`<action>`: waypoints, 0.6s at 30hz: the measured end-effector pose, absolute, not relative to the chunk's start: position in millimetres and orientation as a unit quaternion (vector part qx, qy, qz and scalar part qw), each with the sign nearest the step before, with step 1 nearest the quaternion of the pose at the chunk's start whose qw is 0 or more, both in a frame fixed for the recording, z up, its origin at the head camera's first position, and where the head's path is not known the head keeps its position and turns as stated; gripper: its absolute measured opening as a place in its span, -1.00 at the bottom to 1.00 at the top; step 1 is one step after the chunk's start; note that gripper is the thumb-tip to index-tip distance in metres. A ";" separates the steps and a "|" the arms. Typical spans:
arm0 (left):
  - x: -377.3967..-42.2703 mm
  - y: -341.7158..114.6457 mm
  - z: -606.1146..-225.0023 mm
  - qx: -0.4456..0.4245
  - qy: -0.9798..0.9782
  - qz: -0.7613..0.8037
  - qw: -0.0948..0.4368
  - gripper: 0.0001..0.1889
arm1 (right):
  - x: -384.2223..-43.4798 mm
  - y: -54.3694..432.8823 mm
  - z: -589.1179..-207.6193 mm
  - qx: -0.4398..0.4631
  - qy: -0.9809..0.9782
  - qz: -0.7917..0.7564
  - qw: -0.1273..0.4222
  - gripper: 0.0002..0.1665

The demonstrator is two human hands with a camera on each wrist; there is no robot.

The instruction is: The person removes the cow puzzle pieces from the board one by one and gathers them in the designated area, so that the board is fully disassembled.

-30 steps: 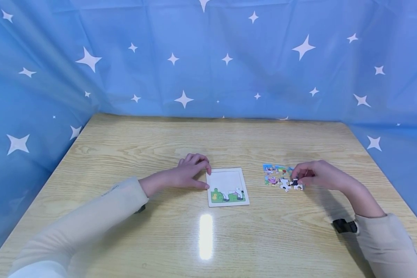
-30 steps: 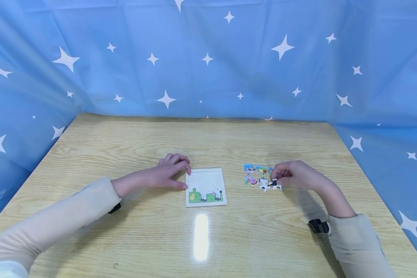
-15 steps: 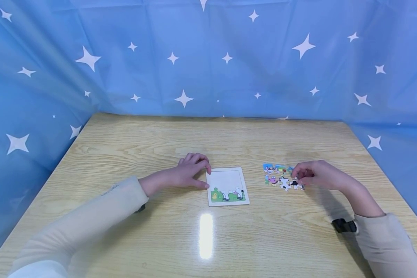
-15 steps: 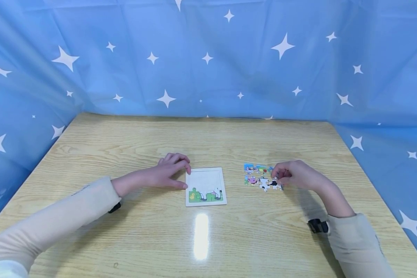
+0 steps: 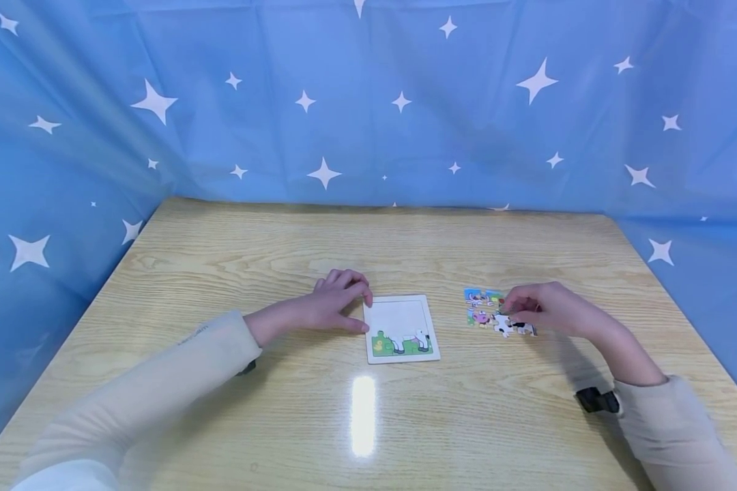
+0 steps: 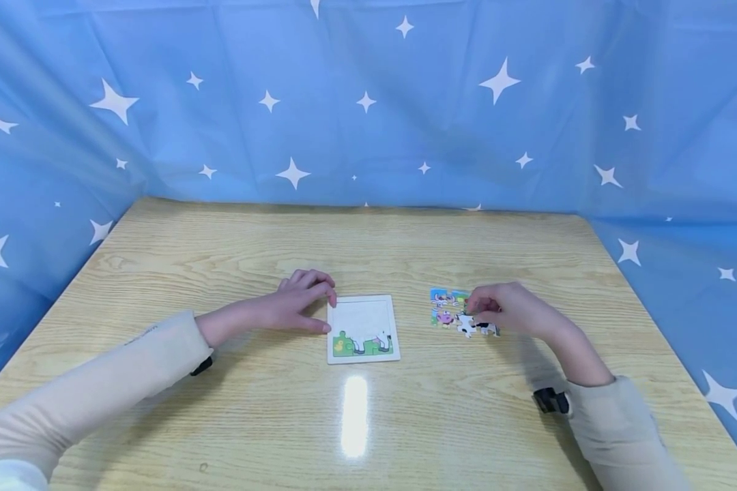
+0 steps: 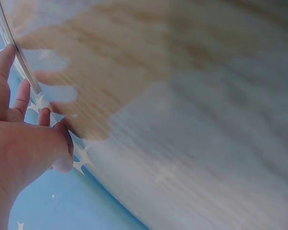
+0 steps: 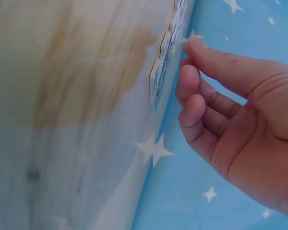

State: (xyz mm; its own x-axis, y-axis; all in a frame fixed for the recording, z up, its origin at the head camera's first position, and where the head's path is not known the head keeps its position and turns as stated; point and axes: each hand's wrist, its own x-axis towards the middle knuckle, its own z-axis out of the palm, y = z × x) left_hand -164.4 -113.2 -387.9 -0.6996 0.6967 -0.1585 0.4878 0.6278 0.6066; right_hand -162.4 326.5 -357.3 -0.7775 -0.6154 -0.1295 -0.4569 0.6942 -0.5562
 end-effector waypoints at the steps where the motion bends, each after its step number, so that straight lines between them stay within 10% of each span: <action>1: -164.2 -113.5 -387.5 0.336 0.881 0.271 0.194 -0.65 | -162.8 324.3 -356.9 -0.300 0.906 -0.255 0.155 -0.85; 18: -165.2 -113.5 -388.2 0.335 0.881 0.270 0.197 -0.64 | -163.2 292.9 -357.0 -0.340 0.885 -0.268 0.172 -0.87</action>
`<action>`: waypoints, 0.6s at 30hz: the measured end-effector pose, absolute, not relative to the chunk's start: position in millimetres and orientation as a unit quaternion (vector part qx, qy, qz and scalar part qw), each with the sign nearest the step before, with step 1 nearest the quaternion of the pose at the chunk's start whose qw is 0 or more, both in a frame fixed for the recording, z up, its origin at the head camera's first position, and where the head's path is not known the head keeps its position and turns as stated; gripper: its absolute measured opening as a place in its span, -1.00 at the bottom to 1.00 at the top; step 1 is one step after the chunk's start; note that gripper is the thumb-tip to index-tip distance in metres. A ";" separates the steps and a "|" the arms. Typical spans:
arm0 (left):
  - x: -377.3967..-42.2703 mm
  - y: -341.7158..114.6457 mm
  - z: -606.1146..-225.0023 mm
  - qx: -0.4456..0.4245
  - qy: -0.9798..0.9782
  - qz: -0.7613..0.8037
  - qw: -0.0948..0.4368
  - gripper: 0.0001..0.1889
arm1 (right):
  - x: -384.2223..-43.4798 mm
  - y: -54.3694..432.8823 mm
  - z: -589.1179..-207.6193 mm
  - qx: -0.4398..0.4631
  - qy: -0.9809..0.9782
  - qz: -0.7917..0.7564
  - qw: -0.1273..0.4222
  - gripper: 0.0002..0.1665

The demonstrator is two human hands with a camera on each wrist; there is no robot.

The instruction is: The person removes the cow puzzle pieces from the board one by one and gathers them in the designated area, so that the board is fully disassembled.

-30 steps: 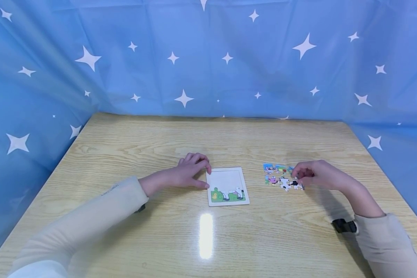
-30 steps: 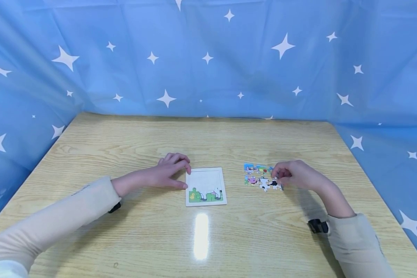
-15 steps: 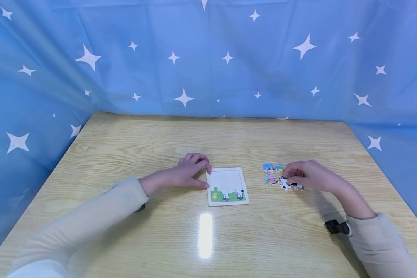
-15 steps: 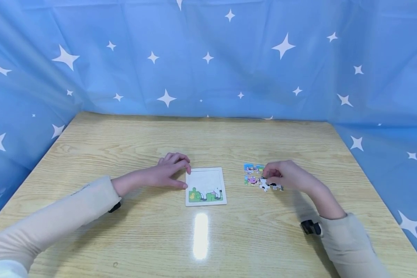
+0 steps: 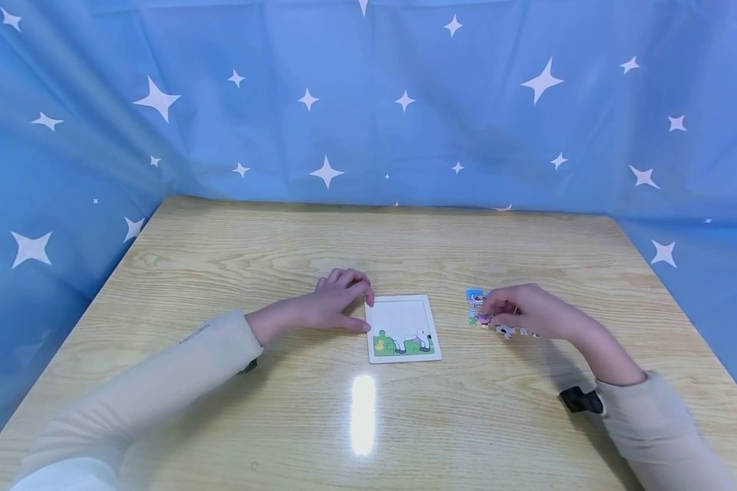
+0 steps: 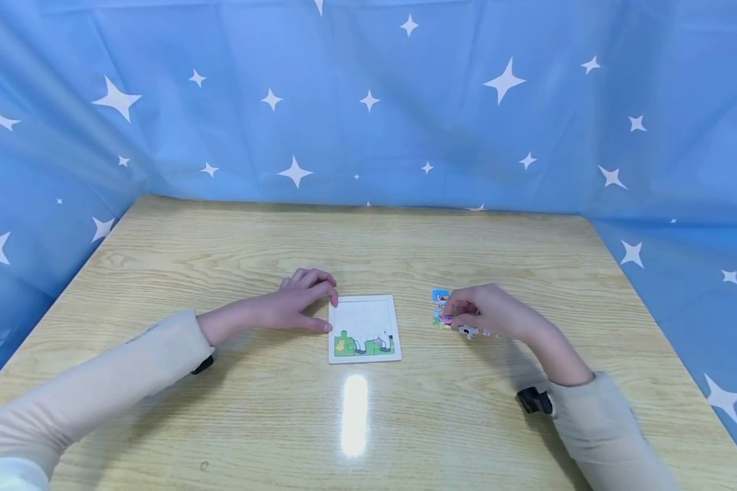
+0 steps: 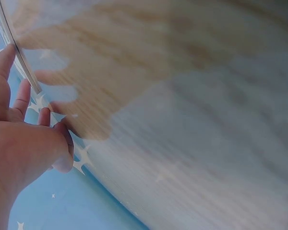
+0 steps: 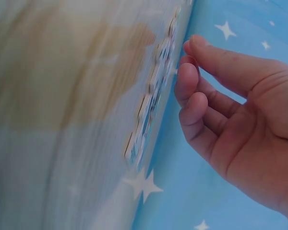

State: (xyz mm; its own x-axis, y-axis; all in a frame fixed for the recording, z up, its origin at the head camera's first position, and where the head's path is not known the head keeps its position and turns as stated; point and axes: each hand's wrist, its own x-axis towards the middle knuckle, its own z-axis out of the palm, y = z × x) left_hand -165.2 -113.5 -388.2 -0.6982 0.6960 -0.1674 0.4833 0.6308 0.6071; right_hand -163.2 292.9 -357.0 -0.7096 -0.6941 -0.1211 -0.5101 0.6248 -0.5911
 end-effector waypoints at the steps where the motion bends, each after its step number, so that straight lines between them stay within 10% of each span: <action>1: -165.0 -113.4 -387.9 0.334 0.881 0.269 0.198 -0.64 | -163.2 290.6 -356.8 -0.344 0.883 -0.267 0.173 -0.88; 18: -165.0 -112.8 -388.4 0.327 0.885 0.266 0.198 -0.66 | -164.3 258.3 -355.8 -0.385 0.868 -0.266 0.165 -0.89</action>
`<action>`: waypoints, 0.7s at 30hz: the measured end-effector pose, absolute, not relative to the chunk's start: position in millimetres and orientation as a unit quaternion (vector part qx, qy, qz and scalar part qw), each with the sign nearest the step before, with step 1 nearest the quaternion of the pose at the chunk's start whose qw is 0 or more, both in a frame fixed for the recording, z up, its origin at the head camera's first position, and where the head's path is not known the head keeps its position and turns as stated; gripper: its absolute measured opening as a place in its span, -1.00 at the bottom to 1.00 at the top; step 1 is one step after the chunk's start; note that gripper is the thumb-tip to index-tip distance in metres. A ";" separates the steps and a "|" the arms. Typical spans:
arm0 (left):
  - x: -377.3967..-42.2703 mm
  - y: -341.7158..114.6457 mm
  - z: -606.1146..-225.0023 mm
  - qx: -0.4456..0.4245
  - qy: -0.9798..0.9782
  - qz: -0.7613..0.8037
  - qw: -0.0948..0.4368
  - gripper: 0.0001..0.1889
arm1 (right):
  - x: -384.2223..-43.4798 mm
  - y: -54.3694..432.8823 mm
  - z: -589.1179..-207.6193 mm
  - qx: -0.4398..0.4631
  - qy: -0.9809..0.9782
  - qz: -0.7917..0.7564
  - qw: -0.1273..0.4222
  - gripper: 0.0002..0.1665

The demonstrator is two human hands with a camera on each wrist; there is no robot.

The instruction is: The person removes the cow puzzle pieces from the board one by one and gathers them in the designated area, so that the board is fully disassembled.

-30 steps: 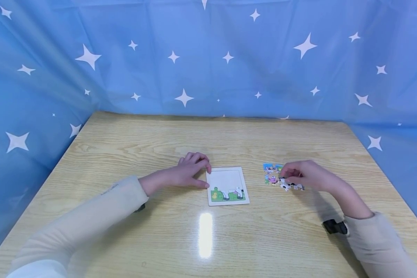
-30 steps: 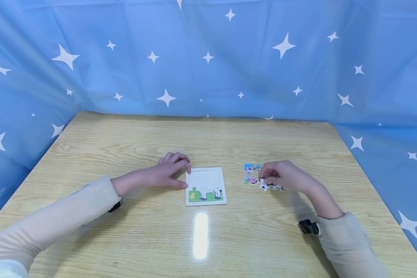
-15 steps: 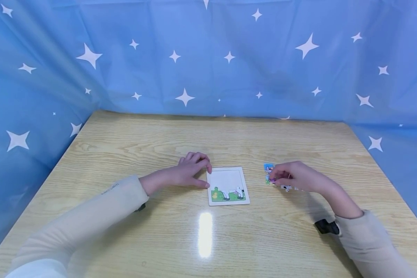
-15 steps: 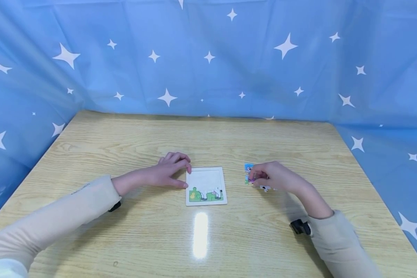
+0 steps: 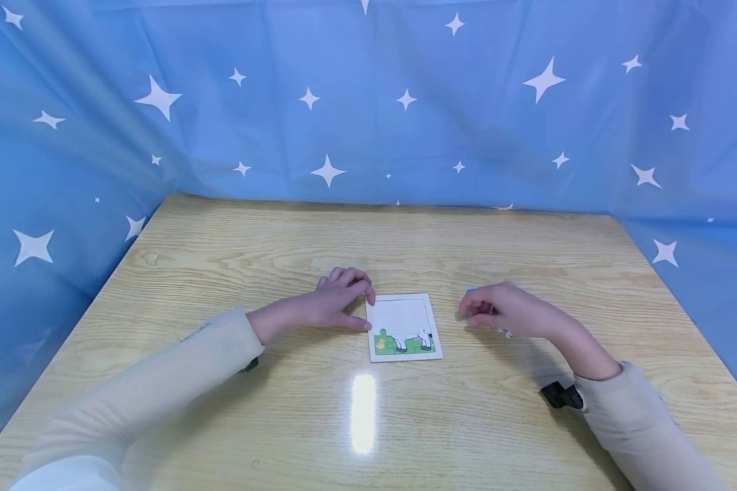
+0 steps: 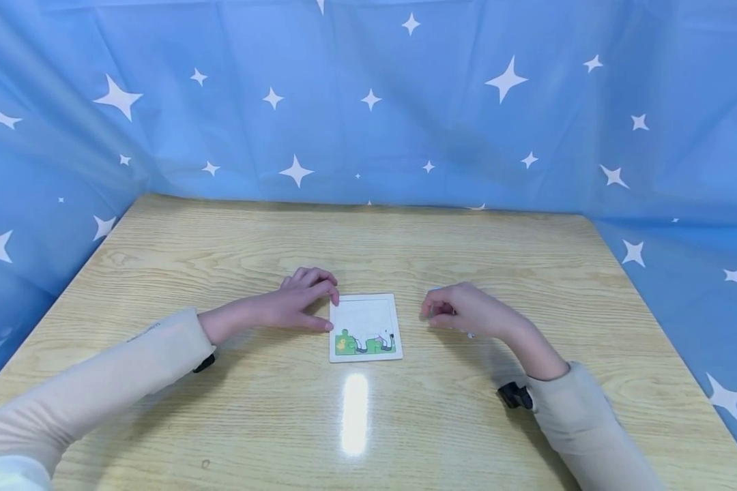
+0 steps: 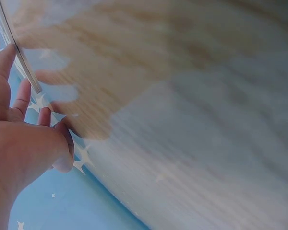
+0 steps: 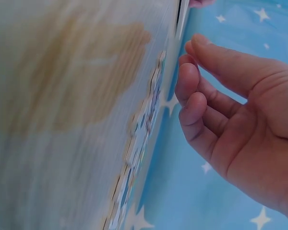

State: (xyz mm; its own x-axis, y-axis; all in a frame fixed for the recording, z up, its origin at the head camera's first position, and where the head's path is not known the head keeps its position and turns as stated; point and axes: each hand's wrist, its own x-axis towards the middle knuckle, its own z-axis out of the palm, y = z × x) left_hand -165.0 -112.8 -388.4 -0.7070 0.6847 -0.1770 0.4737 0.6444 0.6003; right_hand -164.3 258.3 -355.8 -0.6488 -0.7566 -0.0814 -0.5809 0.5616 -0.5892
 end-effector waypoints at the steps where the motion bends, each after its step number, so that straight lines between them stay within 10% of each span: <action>1: -165.2 -112.9 -388.6 0.327 0.885 0.266 0.199 -0.66 | -164.4 256.3 -355.6 -0.385 0.868 -0.266 0.165 -0.89; 21: -164.5 -113.3 -387.3 0.329 0.885 0.265 0.197 -0.65 | -163.5 211.0 -355.4 -0.417 0.851 -0.264 0.181 -0.93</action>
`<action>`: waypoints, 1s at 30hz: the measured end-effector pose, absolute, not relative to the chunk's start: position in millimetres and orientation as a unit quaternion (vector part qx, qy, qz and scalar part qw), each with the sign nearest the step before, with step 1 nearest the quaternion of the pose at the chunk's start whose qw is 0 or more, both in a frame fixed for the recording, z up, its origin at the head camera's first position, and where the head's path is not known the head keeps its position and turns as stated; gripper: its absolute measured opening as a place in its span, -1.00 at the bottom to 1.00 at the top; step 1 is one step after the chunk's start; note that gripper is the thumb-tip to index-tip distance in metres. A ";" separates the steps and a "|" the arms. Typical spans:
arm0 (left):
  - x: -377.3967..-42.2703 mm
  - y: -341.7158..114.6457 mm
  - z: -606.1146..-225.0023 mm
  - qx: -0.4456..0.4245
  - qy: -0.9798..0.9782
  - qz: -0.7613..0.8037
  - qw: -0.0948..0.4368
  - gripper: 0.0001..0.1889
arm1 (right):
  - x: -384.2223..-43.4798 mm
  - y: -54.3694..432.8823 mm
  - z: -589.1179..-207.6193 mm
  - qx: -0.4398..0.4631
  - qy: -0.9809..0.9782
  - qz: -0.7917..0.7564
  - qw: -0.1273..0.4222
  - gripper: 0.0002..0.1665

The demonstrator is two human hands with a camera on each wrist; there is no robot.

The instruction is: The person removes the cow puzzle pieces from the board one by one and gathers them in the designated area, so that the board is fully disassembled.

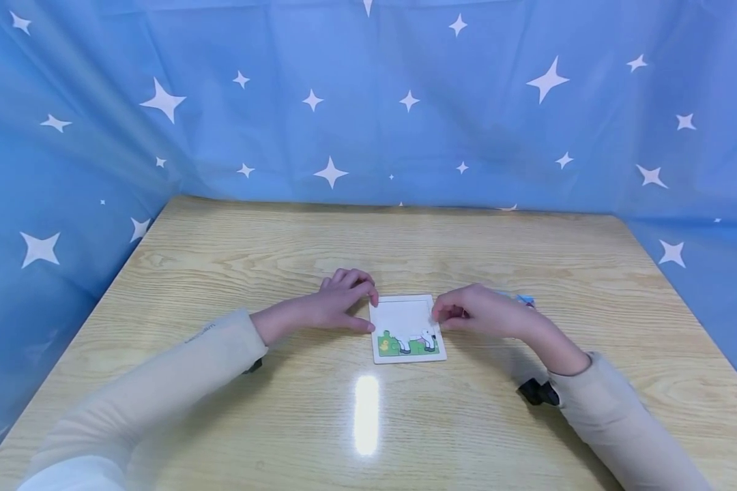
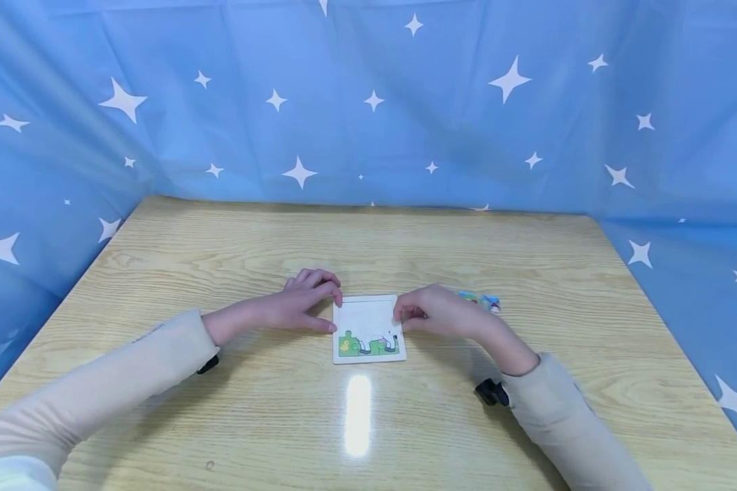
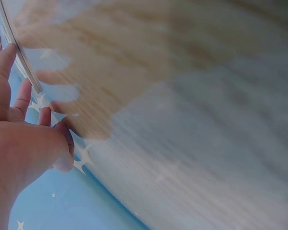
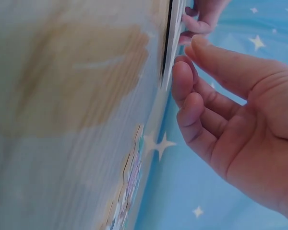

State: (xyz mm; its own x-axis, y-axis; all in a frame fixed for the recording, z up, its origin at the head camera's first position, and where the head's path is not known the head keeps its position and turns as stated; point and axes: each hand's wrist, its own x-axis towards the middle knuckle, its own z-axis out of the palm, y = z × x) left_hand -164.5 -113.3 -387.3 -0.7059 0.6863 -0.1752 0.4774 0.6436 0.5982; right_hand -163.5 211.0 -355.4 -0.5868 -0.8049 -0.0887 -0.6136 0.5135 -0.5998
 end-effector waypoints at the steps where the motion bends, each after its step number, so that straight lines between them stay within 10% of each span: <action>1: -164.4 -113.3 -386.7 0.328 0.885 0.265 0.197 -0.65 | -163.4 209.1 -355.6 -0.417 0.851 -0.263 0.183 -0.93; 30: -165.0 -113.1 -389.7 0.327 0.889 0.260 0.186 -0.63 | -161.5 164.3 -361.3 -0.463 0.823 -0.242 0.222 -0.90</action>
